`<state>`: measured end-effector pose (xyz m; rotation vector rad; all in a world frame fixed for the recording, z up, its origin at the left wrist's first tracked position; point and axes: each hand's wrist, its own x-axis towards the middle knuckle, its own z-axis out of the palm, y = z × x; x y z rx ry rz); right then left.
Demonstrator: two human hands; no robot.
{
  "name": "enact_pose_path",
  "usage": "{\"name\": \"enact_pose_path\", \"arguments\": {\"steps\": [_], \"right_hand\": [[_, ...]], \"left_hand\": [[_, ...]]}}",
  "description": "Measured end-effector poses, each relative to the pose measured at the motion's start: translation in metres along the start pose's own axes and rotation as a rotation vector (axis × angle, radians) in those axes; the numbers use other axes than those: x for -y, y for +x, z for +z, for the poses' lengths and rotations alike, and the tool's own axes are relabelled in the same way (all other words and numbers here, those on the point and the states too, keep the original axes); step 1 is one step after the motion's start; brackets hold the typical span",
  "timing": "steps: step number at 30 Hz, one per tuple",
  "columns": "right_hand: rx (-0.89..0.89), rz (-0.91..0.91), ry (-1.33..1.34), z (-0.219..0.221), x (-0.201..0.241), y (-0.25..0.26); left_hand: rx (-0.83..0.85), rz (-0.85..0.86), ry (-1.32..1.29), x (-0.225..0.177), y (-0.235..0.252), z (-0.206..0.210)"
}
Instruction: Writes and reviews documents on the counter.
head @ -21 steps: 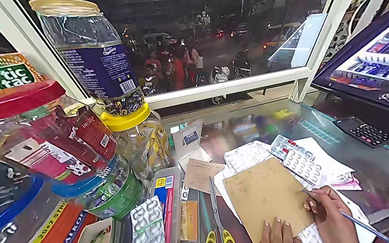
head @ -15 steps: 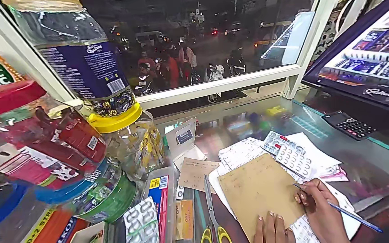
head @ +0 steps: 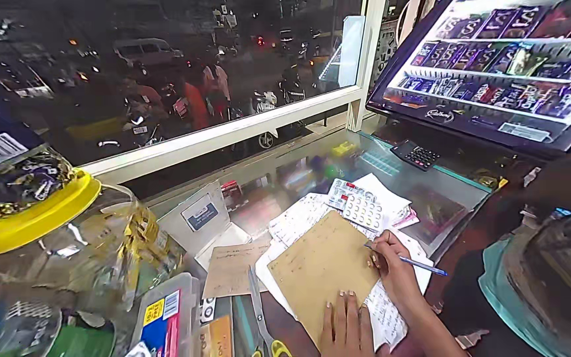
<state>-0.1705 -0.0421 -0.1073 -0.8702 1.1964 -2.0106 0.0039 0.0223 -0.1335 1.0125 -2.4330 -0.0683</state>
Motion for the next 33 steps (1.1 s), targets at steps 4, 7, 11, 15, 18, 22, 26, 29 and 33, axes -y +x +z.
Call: {"name": "enact_pose_path", "arguments": {"steps": [4, 7, 11, 15, 18, 22, 26, 29, 33], "right_hand": [[-0.001, 0.003, 0.026, -0.0009, -0.0007, 0.0012], [-0.004, 0.009, 0.018, 0.0000, -0.0003, 0.0001], [0.001, -0.001, 0.012, -0.0002, 0.0001, 0.0006], [0.002, 0.002, 0.006, 0.0001, 0.0003, 0.0004], [0.002, 0.003, 0.002, 0.0001, -0.0001, 0.0012], [0.010, 0.003, -0.001, -0.0006, -0.0004, 0.0009], [0.006, 0.002, 0.003, -0.0013, -0.0007, 0.0011], [0.005, -0.003, -0.024, -0.0007, -0.0007, 0.0008], [0.006, -0.014, -0.020, -0.0012, -0.0017, 0.0010]], "left_hand": [[-0.011, 0.010, 0.033, 0.0011, 0.0000, 0.0027], [-0.007, 0.007, 0.024, 0.0010, -0.0005, 0.0022], [-0.008, 0.011, 0.026, 0.0010, 0.0002, 0.0020], [-0.013, 0.015, 0.030, 0.0011, -0.0002, 0.0020], [-0.005, 0.015, 0.033, 0.0010, 0.0003, 0.0021], [-0.009, 0.017, 0.024, 0.0012, -0.0001, 0.0022], [-0.001, 0.012, 0.009, 0.0007, 0.0000, 0.0015], [0.001, 0.012, 0.008, 0.0010, -0.0006, 0.0016], [0.000, 0.015, 0.010, 0.0013, -0.0011, 0.0024]]}}
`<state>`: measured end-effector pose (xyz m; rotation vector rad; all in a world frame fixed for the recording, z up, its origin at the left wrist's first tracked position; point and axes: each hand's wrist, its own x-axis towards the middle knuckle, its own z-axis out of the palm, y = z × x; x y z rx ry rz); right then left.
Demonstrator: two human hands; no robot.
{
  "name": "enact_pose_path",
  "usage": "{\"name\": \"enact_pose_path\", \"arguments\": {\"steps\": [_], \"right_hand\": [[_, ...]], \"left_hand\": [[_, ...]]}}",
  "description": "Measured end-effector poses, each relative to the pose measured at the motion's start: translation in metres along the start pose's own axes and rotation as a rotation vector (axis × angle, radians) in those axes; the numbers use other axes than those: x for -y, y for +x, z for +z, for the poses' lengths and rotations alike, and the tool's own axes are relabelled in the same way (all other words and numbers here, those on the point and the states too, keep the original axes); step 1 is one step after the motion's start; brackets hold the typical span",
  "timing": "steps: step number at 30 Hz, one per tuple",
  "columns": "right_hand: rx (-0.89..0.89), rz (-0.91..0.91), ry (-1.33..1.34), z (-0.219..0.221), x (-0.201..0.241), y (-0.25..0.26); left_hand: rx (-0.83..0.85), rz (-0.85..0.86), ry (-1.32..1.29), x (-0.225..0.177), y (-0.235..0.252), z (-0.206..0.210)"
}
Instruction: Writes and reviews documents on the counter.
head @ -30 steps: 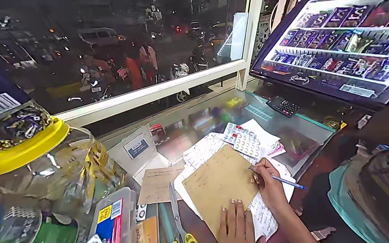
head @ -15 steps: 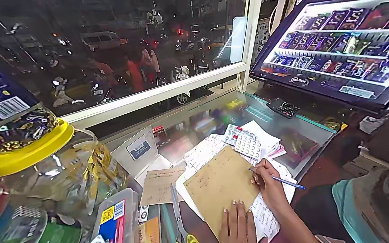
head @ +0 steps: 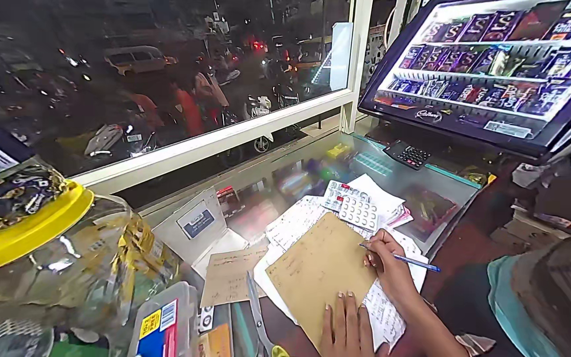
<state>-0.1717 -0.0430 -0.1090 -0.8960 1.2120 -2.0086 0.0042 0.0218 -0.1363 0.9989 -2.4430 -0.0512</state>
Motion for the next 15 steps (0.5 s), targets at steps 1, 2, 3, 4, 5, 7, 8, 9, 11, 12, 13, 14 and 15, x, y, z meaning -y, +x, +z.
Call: {"name": "enact_pose_path", "arguments": {"steps": [1, 2, 3, 4, 5, 7, 8, 9, 11, 12, 13, 14, 15], "right_hand": [[0.000, 0.000, -0.002, -0.0001, -0.0003, -0.0002], [-0.002, 0.001, -0.002, 0.0000, -0.0003, -0.0001], [-0.004, 0.000, 0.002, 0.0000, 0.0000, -0.0002], [-0.006, -0.004, 0.010, -0.0001, 0.0002, -0.0003], [-0.010, -0.013, 0.015, -0.0001, 0.0007, -0.0004], [-0.024, -0.051, 0.034, -0.0004, 0.0011, -0.0004], [-0.033, -0.075, 0.042, -0.0008, 0.0009, -0.0002], [-0.040, -0.103, 0.049, -0.0013, 0.0010, -0.0010], [-0.035, -0.176, 0.047, -0.0021, 0.0013, -0.0039], [-0.033, -0.212, 0.044, -0.0024, 0.0009, -0.0042], [-0.035, -0.243, 0.043, -0.0027, -0.0001, -0.0045], [-0.050, -0.263, 0.035, -0.0024, -0.0009, -0.0049], [-0.074, -0.267, 0.025, -0.0010, -0.0013, -0.0048]], "left_hand": [[-0.004, -0.001, -0.001, 0.0000, -0.0002, 0.0003], [-0.009, -0.003, -0.002, -0.0001, -0.0001, 0.0004], [-0.008, -0.005, -0.004, -0.0003, -0.0002, 0.0001], [-0.005, -0.006, -0.007, -0.0006, -0.0002, -0.0002], [-0.007, -0.003, -0.006, -0.0006, -0.0002, -0.0003], [-0.022, 0.002, 0.008, -0.0001, -0.0007, 0.0001], [-0.028, 0.005, 0.009, 0.0002, -0.0007, 0.0000], [-0.028, 0.006, 0.011, 0.0002, -0.0009, -0.0003], [-0.022, 0.004, 0.007, 0.0000, -0.0011, -0.0007], [-0.010, -0.003, -0.003, 0.0004, -0.0003, -0.0015], [0.000, -0.018, -0.021, 0.0009, 0.0001, -0.0031], [0.008, -0.046, -0.047, 0.0016, -0.0005, -0.0051], [0.005, -0.084, -0.061, 0.0027, -0.0012, -0.0074]]}}
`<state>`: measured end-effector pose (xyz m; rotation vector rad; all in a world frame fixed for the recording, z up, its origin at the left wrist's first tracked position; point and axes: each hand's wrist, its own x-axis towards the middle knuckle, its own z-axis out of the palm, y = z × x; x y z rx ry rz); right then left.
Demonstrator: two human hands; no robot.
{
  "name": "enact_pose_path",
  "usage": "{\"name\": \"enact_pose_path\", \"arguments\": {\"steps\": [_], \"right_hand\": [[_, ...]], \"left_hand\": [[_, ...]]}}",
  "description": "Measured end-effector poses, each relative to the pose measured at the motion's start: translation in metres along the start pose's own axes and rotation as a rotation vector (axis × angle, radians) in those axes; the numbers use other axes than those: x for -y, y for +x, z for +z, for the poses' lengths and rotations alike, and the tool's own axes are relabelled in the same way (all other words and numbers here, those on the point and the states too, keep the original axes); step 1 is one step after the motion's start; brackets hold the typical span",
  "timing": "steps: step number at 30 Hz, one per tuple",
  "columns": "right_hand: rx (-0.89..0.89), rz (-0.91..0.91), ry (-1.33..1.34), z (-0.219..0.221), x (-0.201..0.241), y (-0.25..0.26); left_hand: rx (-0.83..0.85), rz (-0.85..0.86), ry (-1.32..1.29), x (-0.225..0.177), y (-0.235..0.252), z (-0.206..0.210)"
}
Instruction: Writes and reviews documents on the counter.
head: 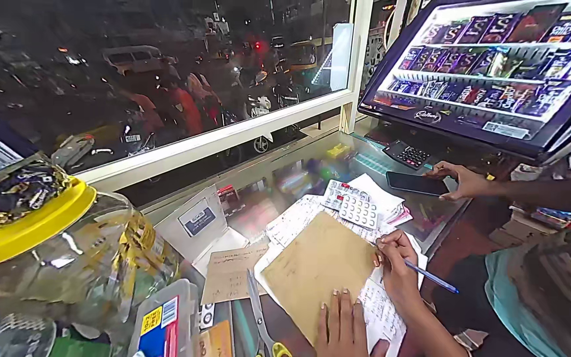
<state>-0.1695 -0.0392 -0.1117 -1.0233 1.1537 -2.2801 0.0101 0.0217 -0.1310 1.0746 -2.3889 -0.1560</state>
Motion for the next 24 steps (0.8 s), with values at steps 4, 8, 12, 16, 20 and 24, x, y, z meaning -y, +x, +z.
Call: {"name": "enact_pose_path", "arguments": {"steps": [4, 8, 12, 16, 20, 24], "right_hand": [[-0.027, 0.144, -0.182, -0.001, 0.007, 0.001], [0.090, 0.161, -0.504, -0.022, 0.014, 0.010], [0.123, 0.157, -0.741, -0.028, 0.008, 0.014], [0.129, 0.141, -0.785, -0.024, 0.006, 0.020], [0.138, 0.106, -0.812, -0.024, 0.009, 0.025], [0.119, 0.111, -0.832, -0.035, 0.013, 0.025]], "left_hand": [[0.106, -0.100, 0.031, 0.005, -0.005, -0.010], [0.109, -0.081, 0.051, 0.008, -0.003, -0.007], [0.128, -0.075, 0.060, 0.008, -0.003, -0.008], [0.109, -0.068, 0.070, 0.008, -0.003, -0.008], [0.099, -0.065, 0.095, 0.008, -0.003, -0.007], [0.090, -0.073, 0.084, 0.008, -0.003, -0.006]]}}
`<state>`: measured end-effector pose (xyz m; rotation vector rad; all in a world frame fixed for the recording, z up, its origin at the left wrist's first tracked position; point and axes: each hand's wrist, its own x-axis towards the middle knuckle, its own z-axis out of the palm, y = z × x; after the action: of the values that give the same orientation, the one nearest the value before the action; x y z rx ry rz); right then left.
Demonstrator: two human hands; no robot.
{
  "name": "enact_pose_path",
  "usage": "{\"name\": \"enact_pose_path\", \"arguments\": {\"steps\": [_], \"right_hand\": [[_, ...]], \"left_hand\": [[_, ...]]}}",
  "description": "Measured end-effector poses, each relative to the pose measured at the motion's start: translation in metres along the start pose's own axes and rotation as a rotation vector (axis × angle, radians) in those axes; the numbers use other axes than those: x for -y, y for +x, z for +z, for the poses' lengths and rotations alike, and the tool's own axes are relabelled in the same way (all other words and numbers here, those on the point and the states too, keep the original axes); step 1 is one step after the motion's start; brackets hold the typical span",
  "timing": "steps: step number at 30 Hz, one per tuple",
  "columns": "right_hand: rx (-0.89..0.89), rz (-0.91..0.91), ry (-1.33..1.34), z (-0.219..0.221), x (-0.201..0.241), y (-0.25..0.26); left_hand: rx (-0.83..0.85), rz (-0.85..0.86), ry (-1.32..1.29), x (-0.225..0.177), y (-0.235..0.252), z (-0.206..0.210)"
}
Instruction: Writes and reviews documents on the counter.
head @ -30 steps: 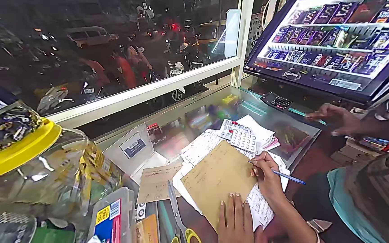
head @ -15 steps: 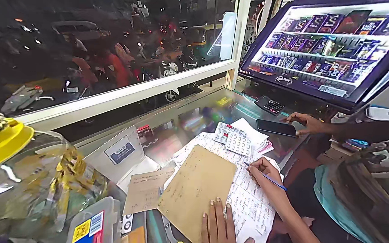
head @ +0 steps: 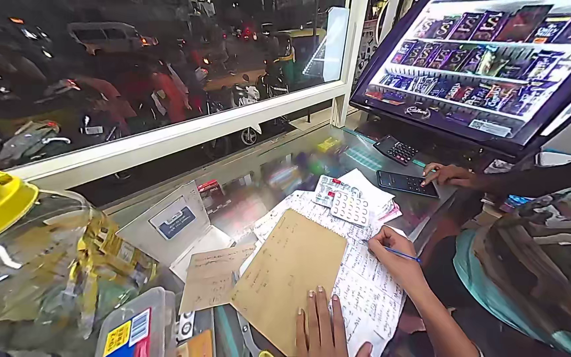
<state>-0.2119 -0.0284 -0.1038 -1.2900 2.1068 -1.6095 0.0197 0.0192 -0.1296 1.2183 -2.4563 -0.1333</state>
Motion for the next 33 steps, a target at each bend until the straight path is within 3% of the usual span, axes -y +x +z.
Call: {"name": "enact_pose_path", "arguments": {"steps": [9, 14, 19, 25, 33], "right_hand": [[0.056, 0.019, -0.043, 0.000, -0.003, 0.000], [-0.054, 0.092, 0.245, -0.029, 0.006, 0.017], [0.047, 0.121, 0.070, -0.029, -0.006, 0.025], [-0.127, -0.203, 0.371, -0.050, 0.019, -0.020], [-0.092, -0.013, 0.375, -0.035, -0.009, -0.043]], "left_hand": [[-0.015, 0.010, 0.030, 0.000, -0.001, 0.001], [0.007, 0.003, 0.010, -0.002, 0.001, 0.000], [0.005, 0.008, 0.030, -0.001, 0.000, 0.003], [0.018, 0.007, 0.031, -0.002, 0.000, 0.000], [-0.001, 0.024, 0.048, 0.000, -0.001, 0.001]]}}
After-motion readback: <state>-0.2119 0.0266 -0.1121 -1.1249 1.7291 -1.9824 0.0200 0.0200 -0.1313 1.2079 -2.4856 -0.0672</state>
